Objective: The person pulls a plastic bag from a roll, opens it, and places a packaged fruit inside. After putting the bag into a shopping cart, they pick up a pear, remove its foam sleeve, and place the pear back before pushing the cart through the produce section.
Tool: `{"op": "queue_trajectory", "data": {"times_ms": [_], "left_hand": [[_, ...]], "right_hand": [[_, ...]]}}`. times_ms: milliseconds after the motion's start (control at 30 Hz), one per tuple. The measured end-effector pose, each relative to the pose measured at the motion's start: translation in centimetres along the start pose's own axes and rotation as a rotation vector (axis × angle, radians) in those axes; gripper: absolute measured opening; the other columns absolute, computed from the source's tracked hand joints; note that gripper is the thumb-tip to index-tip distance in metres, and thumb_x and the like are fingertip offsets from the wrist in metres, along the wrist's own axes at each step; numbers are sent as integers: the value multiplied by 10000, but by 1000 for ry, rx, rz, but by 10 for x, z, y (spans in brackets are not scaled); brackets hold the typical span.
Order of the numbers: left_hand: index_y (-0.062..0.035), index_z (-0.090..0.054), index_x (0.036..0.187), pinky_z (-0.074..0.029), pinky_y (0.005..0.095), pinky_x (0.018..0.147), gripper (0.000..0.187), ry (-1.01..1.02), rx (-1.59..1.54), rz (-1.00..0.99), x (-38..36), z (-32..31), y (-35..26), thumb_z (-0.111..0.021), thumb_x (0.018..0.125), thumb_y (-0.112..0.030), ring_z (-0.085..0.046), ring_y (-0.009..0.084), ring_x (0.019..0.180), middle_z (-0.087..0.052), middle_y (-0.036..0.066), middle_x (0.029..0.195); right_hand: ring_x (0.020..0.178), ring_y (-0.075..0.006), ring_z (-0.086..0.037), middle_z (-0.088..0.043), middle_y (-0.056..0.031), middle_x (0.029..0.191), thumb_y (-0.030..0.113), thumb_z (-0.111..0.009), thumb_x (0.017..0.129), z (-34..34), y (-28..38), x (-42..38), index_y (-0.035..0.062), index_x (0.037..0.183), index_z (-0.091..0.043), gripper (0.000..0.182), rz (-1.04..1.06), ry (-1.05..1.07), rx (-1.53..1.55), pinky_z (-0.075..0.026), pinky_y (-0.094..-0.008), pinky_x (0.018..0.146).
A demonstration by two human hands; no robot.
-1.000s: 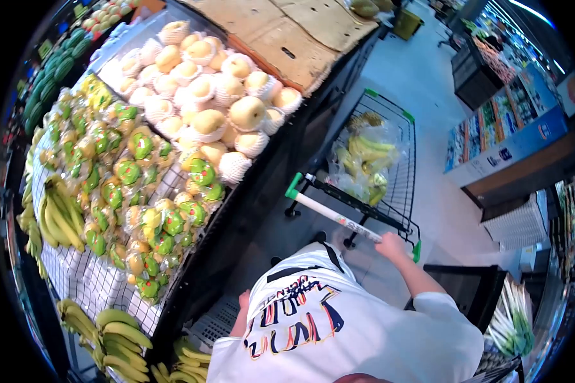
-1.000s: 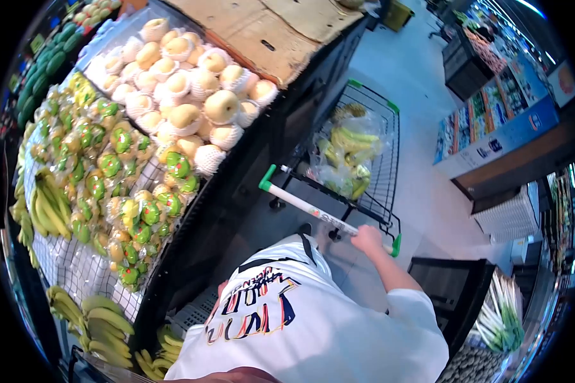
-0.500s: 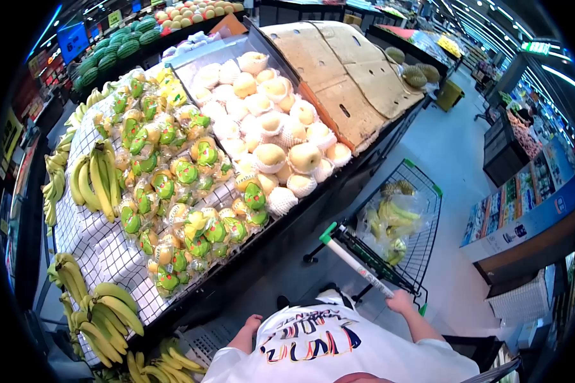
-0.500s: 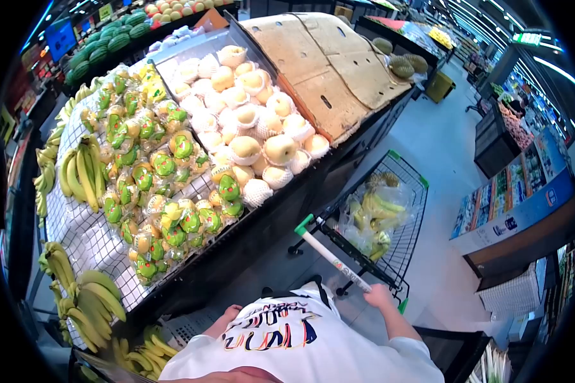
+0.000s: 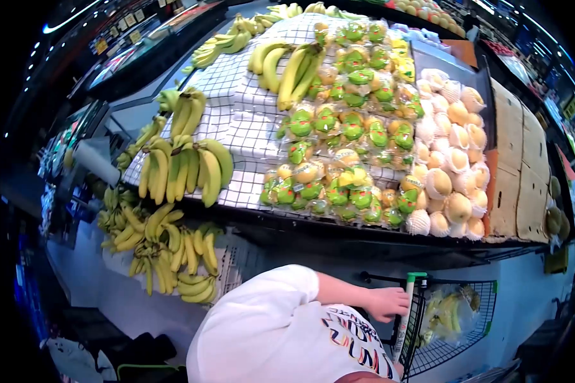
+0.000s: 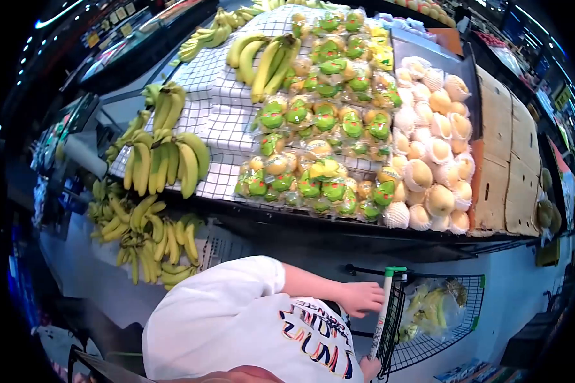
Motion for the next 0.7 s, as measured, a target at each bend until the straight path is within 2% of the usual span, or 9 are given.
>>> {"op": "queue_trajectory", "data": {"times_ms": [67, 133, 233, 333, 367, 567, 700], "left_hand": [[-58, -584, 1046, -405, 454, 959, 468, 14, 32, -232, 26, -15, -17, -735, 625, -195, -515, 312, 1116, -568, 134, 1121], [-119, -621, 1056, -410, 472, 971, 463, 184, 253, -239, 29, -68, 1, -748, 633, -258, -548, 315, 1113, -612, 97, 1098], [-152, -696, 1030, -469, 469, 919, 396, 648, 334, -87, 16, -150, 40, -756, 662, -284, -635, 297, 1005, -680, 62, 1014], [-166, -755, 918, -530, 428, 793, 276, 837, 419, 21, 18, -161, 47, -759, 679, -305, -692, 261, 891, -725, 28, 923], [-158, -767, 816, -551, 391, 725, 204, 802, 414, 26, 19, -155, 43, -753, 681, -310, -705, 240, 885, -738, 30, 905], [-175, -778, 849, -561, 376, 757, 206, 750, 407, 3, 8, -150, 18, -739, 704, -316, -704, 228, 890, -742, 25, 904], [-166, -784, 877, -550, 375, 763, 225, 727, 403, 16, 8, -169, 15, -747, 720, -322, -698, 217, 929, -745, 25, 943]], "right_hand": [[789, -449, -674, -686, -248, 789, 307, -707, 688, -4, 7, -3, -25, 855, -727, 373, 12, -16, -25, -532, -515, 731], [786, -449, -673, -683, -250, 784, 303, -704, 691, -8, 14, -3, -27, 850, -726, 367, 22, -42, -39, -531, -517, 728], [781, -449, -671, -679, -253, 777, 296, -701, 696, -11, 16, -7, -30, 842, -724, 358, 24, -64, -46, -529, -519, 724], [776, -449, -670, -675, -256, 769, 289, -697, 701, -13, 12, -10, -33, 835, -723, 350, 18, -71, -56, -527, -521, 720], [774, -449, -669, -673, -257, 767, 286, -696, 702, -13, 11, -11, -34, 832, -722, 347, 17, -74, -62, -526, -522, 718], [764, -450, -666, -665, -263, 753, 272, -689, 712, -12, 4, -13, -41, 816, -719, 331, 7, -88, -83, -522, -526, 710], [757, -450, -664, -660, -268, 743, 263, -684, 718, -12, -4, -20, -45, 806, -717, 321, -2, -91, -103, -520, -529, 704]]}}
Point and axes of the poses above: each hand's wrist, its own x-axis towards the middle knuckle, its own z-axis out of the back of the hand, y = z × x, the point moved 9 cm from there along x, towards the middle knuckle
